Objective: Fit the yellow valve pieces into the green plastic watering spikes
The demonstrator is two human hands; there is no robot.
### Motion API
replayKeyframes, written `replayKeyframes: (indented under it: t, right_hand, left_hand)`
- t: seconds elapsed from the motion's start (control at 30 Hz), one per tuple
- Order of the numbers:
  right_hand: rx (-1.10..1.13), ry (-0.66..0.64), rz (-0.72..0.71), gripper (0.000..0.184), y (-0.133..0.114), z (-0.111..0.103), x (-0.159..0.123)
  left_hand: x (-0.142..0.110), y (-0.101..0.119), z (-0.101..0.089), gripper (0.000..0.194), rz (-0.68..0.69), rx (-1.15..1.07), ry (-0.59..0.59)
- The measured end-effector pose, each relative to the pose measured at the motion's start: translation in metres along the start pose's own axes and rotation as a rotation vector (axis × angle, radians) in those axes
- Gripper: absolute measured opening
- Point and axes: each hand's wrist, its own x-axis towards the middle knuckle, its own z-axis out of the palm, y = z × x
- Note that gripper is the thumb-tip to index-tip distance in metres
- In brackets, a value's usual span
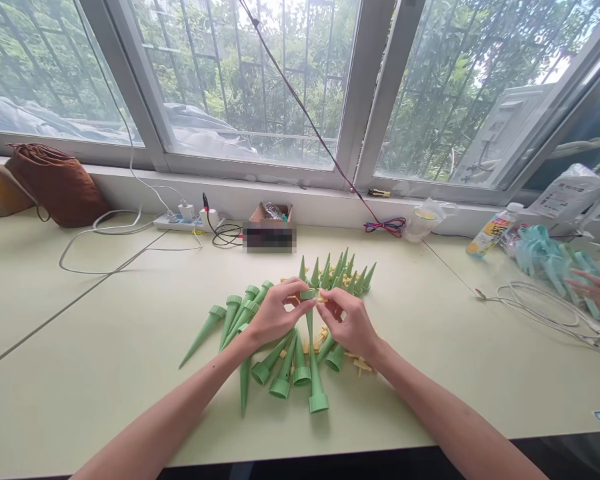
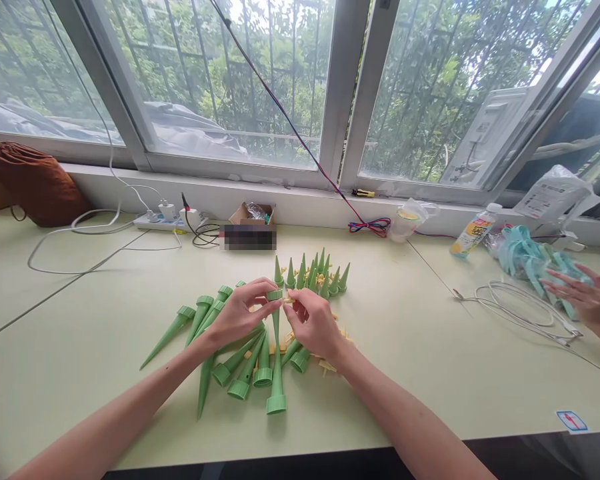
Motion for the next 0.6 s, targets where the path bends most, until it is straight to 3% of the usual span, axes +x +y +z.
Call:
replayKeyframes:
  t: [0.6]
  right_hand:
    - [-0.051,-0.040,0.027,0.008,0.0021,-0.0002,-0.0005]
  left_hand:
    - [-0.0014,-0.0005,0.0041,0.013,0.144,0.163,0.018]
